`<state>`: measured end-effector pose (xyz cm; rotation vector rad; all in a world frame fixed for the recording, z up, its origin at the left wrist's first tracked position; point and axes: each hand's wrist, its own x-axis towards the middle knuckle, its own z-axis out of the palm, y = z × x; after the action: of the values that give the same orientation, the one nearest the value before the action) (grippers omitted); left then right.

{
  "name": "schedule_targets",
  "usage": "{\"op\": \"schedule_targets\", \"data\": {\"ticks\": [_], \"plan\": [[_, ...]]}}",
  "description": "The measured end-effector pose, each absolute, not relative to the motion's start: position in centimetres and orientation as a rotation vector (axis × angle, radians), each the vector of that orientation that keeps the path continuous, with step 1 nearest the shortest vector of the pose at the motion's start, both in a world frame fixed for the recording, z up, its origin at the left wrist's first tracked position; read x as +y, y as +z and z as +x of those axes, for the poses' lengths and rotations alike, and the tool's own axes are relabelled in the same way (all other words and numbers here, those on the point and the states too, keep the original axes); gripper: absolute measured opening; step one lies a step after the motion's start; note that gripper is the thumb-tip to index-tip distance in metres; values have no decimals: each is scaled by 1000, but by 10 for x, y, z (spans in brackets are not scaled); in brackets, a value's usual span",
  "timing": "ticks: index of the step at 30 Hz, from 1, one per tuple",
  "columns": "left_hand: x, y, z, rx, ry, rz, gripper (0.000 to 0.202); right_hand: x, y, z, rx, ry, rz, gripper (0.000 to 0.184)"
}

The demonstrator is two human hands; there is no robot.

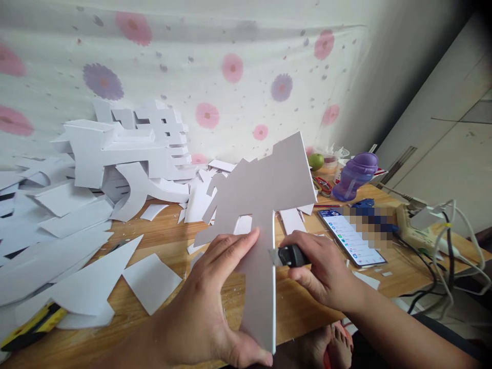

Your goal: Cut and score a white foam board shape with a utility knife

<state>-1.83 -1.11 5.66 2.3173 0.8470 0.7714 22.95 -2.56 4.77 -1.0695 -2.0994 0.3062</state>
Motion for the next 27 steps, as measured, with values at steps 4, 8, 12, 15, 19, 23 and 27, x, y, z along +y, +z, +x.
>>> {"op": "schedule_targets", "data": {"ticks": [4,8,12,15,19,23,27], "plan": [[-7,59,-20,900,789,2279,123,-39,45,220,-2183,324,-965,55],[-5,62,-18,878,839,2245,122,-49,45,215,-2224,336,-920,59],[-6,63,-15,871,836,2227,121,-51,46,216,-2239,336,-918,60],[-6,63,-16,879,827,2248,121,-50,45,217,-2228,324,-931,61],[-7,61,-17,881,814,2273,122,-47,44,217,-2213,282,-939,59],[-8,61,-18,889,797,2280,121,-44,46,217,-2198,270,-930,55],[-10,61,-19,896,785,2290,122,-41,47,217,-2170,273,-963,52]]}}
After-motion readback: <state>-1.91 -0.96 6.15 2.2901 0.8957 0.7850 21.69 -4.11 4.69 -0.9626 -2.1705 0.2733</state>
